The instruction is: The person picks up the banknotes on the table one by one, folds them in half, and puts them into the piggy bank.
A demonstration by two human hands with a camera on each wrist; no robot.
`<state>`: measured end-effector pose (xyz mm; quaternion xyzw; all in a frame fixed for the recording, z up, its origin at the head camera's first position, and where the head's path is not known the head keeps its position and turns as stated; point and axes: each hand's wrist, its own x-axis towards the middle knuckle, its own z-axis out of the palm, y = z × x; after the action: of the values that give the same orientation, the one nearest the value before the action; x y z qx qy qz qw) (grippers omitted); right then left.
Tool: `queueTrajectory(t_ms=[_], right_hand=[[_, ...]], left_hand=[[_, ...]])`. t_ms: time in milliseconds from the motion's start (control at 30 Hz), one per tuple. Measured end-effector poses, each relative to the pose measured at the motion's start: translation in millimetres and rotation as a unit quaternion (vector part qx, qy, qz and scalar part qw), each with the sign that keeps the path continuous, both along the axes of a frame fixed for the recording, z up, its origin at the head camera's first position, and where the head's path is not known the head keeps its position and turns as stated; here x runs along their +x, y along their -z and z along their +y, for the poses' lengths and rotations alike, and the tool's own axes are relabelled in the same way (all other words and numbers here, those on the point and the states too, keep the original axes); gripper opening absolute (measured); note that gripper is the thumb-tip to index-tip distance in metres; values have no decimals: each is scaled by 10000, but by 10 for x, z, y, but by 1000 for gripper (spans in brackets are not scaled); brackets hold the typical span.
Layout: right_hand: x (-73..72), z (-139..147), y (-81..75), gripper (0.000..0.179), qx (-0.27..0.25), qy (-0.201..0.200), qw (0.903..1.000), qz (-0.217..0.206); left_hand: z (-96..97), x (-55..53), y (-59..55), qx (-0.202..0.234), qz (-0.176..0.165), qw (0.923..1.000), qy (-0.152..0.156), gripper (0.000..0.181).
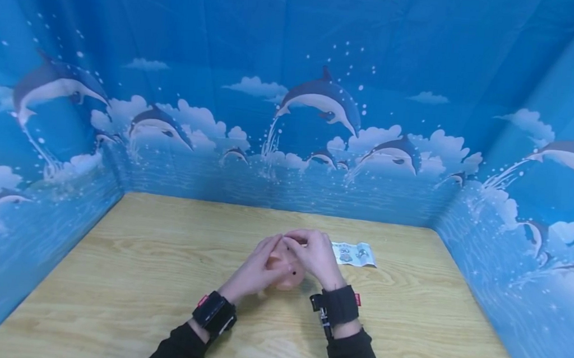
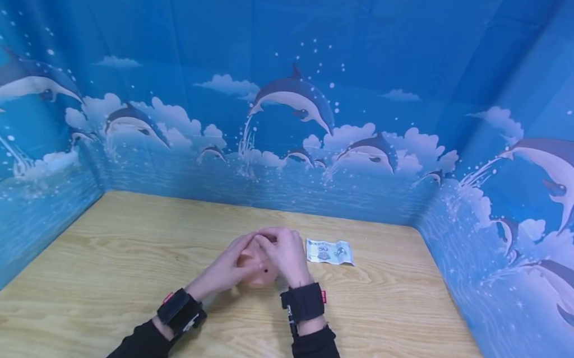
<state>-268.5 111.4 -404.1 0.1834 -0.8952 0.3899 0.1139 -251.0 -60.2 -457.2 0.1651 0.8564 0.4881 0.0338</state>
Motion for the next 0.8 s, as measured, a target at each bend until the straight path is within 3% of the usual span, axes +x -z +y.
queueTrajectory(t_ms=[533,800], right_hand=[[-16,-13,22,16,-32,28,10000,63],[-28,-44,48,14,-72,257,9996,-32]], left_hand=[[5,-13,4,-69,-54,10000,-15,91],[9,-25,24,-38,-79,10000,-8,93]])
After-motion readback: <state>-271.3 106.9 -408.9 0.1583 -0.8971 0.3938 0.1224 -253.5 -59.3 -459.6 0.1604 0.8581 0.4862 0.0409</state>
